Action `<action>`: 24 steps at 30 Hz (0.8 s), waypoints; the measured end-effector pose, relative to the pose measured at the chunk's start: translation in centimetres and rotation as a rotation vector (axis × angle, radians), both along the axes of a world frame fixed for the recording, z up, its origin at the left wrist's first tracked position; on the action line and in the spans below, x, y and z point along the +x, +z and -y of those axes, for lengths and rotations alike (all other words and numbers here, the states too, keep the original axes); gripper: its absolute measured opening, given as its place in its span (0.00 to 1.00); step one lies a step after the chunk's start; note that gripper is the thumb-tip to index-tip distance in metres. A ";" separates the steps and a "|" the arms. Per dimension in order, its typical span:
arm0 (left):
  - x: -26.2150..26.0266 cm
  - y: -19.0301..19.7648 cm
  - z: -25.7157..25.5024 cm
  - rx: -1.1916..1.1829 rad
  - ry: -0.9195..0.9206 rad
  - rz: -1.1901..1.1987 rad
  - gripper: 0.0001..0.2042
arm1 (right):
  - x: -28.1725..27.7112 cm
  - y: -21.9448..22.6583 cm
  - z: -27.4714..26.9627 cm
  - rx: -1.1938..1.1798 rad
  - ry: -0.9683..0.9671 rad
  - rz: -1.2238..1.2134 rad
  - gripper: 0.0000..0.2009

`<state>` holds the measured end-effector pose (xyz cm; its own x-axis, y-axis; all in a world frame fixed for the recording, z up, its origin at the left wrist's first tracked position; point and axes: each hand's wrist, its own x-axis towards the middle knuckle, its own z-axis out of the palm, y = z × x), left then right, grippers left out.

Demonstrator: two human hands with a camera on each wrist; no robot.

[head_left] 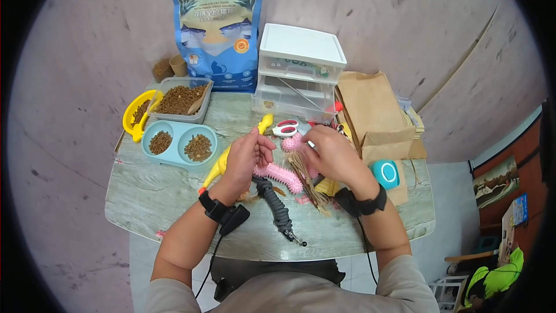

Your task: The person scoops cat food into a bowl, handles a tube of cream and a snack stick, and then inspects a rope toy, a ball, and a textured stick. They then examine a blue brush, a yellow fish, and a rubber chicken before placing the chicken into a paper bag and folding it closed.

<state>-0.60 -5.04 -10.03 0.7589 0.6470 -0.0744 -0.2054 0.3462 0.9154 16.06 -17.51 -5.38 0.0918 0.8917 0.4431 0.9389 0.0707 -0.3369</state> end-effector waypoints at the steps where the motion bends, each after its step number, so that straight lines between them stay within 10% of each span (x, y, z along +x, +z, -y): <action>1: 0.0 0.0 0.0 0.004 0.001 0.001 0.24 | 0.1 -0.5 -1.1 -0.013 0.013 0.032 0.07; 13: 0.1 -0.8 -0.2 -0.013 -0.024 0.053 0.24 | -0.9 -1.5 -5.3 -0.304 -0.081 0.337 0.09; 20: -0.1 -0.3 0.1 -0.020 -0.028 0.051 0.20 | -1.3 2.4 -1.6 -0.026 -0.138 0.228 0.07; 24: 0.2 -0.4 0.4 0.106 -0.017 0.018 0.13 | -1.0 2.1 -0.1 -0.032 -0.147 -0.619 0.10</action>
<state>-0.41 -5.44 -10.46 0.7704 0.6375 0.0074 -0.2171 0.2514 0.9432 15.06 -17.39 -3.32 0.4451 0.8622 0.2416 0.5687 -0.0638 -0.8201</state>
